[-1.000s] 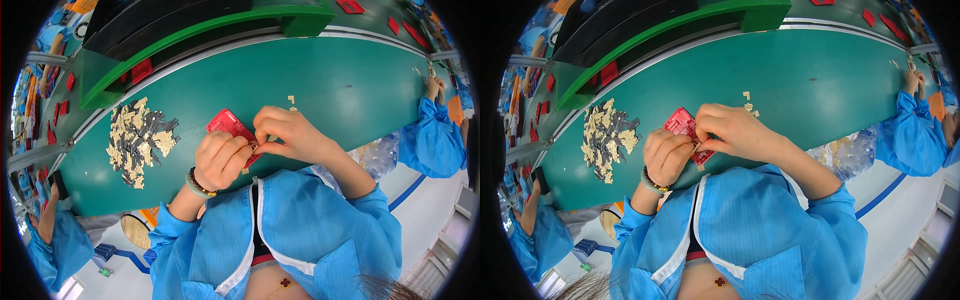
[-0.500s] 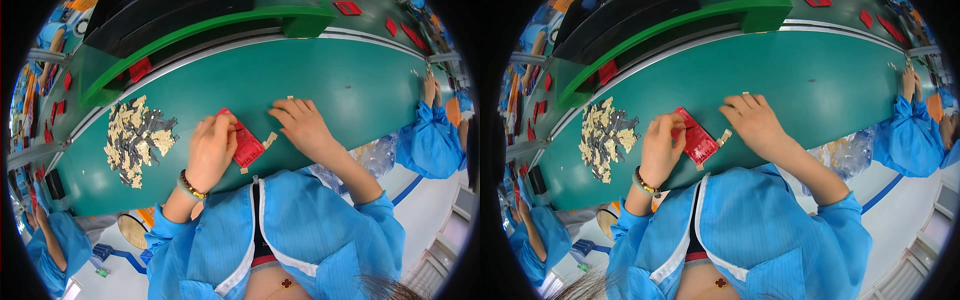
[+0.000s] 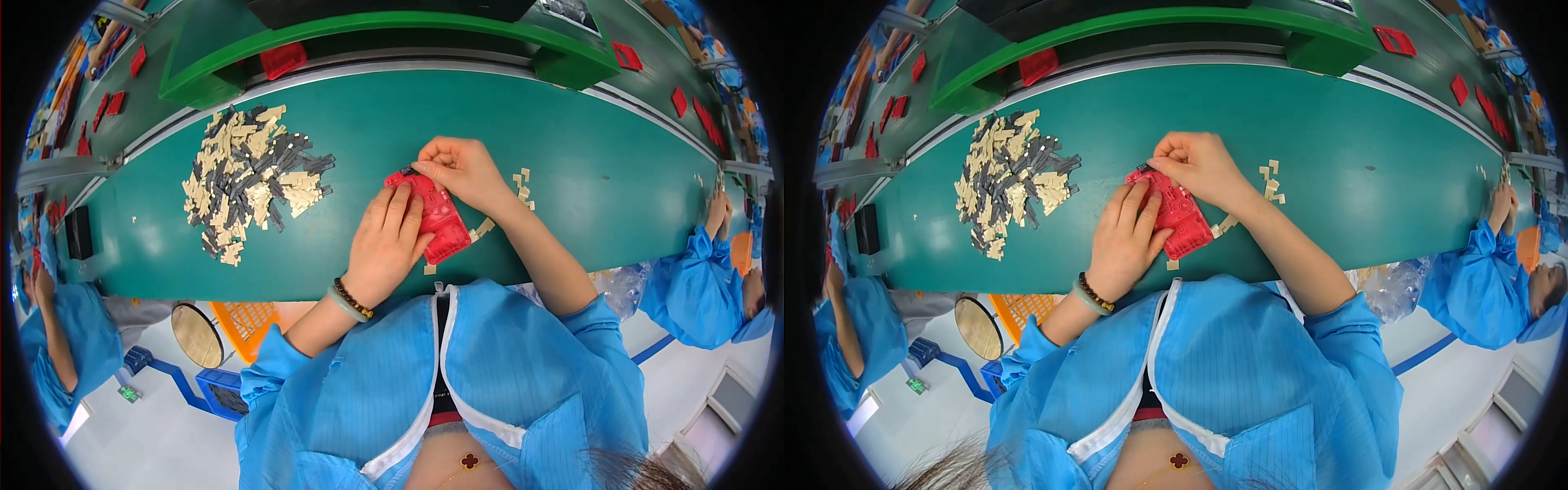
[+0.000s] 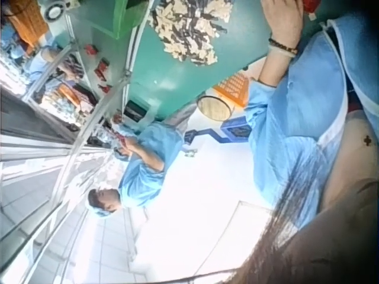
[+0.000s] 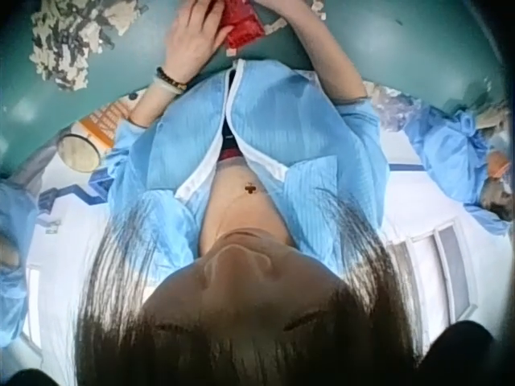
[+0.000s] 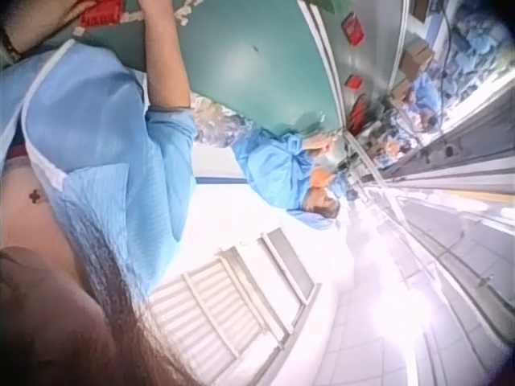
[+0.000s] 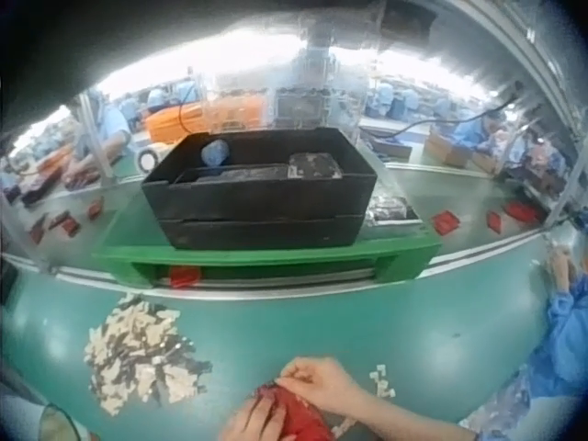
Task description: The person inserts small electronic components into red plastic device housings by hand on a factory assembly line.
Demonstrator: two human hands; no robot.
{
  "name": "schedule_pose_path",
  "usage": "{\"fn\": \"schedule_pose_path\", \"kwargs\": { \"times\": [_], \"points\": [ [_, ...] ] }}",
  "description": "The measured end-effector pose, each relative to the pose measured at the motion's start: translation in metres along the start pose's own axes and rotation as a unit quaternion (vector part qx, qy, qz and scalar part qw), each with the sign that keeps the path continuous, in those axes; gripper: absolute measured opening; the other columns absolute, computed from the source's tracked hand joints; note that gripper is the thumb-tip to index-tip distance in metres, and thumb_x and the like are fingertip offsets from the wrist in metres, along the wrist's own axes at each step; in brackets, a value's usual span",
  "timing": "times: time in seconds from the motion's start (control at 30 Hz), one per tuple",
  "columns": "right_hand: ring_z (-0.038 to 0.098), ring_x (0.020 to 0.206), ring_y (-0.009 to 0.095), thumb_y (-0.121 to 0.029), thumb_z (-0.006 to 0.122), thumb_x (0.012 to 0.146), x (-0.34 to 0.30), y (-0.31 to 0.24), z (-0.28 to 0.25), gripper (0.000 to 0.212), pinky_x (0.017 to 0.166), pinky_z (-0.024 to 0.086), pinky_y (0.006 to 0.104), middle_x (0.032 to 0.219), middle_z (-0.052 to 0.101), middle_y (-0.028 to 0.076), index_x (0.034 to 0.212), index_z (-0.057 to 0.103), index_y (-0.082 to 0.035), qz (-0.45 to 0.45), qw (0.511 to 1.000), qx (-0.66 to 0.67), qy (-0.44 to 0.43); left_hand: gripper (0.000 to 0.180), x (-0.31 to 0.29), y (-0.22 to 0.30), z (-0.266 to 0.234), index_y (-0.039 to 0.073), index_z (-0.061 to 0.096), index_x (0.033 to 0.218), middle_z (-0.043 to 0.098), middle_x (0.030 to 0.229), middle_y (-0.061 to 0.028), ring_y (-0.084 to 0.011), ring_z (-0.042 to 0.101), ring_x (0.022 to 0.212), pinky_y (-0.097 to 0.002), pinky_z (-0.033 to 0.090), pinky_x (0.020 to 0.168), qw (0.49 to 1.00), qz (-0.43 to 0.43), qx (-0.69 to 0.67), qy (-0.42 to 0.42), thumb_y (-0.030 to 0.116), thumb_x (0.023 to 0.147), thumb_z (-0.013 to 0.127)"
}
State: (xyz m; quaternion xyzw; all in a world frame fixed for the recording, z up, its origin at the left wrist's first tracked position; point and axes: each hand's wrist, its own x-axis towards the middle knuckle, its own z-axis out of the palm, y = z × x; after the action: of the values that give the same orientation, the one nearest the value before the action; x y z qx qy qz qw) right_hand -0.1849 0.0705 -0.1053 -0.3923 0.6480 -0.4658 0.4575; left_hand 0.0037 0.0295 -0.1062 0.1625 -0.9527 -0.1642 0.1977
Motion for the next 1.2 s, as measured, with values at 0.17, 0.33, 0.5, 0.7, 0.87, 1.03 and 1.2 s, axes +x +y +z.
{"fn": "schedule_pose_path", "kwargs": {
  "times": [0.17,0.33,0.5,0.7,0.87,1.03,1.2],
  "points": [
    [0.055,0.062,0.003,-0.006,0.066,0.087,0.003,-0.001,0.001,0.009,0.054,0.044,0.0192,0.069,0.063,0.002,0.085,0.063,0.002,0.010,0.999,-0.049,-0.002,0.053,0.000,-0.001,0.003,-0.001,0.056,0.121,0.049,0.128,-0.0182,-0.0356,0.047,0.118,-0.0420,0.046,0.095,1.000,0.003,0.011,-0.001,0.025,0.077,0.071],
    [0.055,0.060,0.003,-0.006,0.066,0.086,0.005,0.001,0.005,0.009,0.053,0.043,0.0192,0.068,0.063,0.002,0.084,0.063,0.003,0.002,0.997,-0.081,0.003,0.051,0.000,0.000,0.003,-0.002,0.056,0.120,0.050,0.126,-0.0179,-0.0351,0.047,0.117,-0.0412,0.048,0.092,1.000,-0.001,0.009,0.001,0.022,0.077,0.071],
    [0.051,0.049,0.009,-0.011,0.067,0.082,0.005,0.004,0.007,0.012,0.047,0.040,0.0263,0.057,0.059,0.005,0.079,0.065,0.001,-0.031,0.996,-0.087,0.013,0.051,-0.001,0.000,0.003,-0.002,0.056,0.119,0.048,0.127,-0.0193,-0.0359,0.047,0.117,-0.0411,0.048,0.092,1.000,-0.011,-0.007,0.001,0.021,0.077,0.071],
    [0.054,0.051,0.010,-0.010,0.067,0.082,0.001,-0.018,0.008,0.010,0.049,0.044,0.0243,0.063,0.060,0.004,0.085,0.065,-0.001,-0.066,0.965,-0.253,0.007,0.049,0.002,-0.006,0.000,-0.003,0.056,0.118,0.047,0.128,-0.0212,-0.0378,0.048,0.115,-0.0431,0.046,0.093,0.999,-0.014,-0.048,-0.012,0.020,0.078,0.071],
    [0.060,0.056,0.020,-0.016,0.068,0.080,-0.021,-0.010,0.013,0.015,0.051,0.048,0.0304,0.069,0.061,0.005,0.091,0.066,-0.007,-0.224,0.864,-0.429,0.143,0.046,0.006,-0.008,-0.006,-0.003,0.056,0.116,0.047,0.127,-0.0220,-0.0392,0.048,0.113,-0.0450,0.045,0.093,0.999,-0.007,-0.043,-0.025,0.019,0.078,0.070],
    [0.061,0.065,0.018,-0.016,0.068,0.076,-0.030,0.004,0.009,0.019,0.054,0.049,0.0311,0.078,0.057,0.003,0.095,0.066,-0.010,-0.286,0.827,-0.466,0.130,0.042,0.010,-0.006,-0.005,-0.002,0.056,0.114,0.048,0.125,-0.0215,-0.0395,0.049,0.111,-0.0446,0.045,0.092,0.999,0.003,-0.044,-0.020,0.017,0.079,0.068],
    [0.060,0.068,0.020,-0.017,0.070,0.074,-0.053,0.004,-0.009,0.025,0.055,0.050,0.0312,0.082,0.056,0.004,0.098,0.065,-0.010,-0.260,0.834,-0.465,0.142,0.041,0.016,-0.006,-0.005,-0.001,0.056,0.117,0.053,0.119,-0.0167,-0.0351,0.051,0.108,-0.0418,0.046,0.090,0.999,-0.008,-0.041,-0.003,0.013,0.080,0.066]
  ]
}}
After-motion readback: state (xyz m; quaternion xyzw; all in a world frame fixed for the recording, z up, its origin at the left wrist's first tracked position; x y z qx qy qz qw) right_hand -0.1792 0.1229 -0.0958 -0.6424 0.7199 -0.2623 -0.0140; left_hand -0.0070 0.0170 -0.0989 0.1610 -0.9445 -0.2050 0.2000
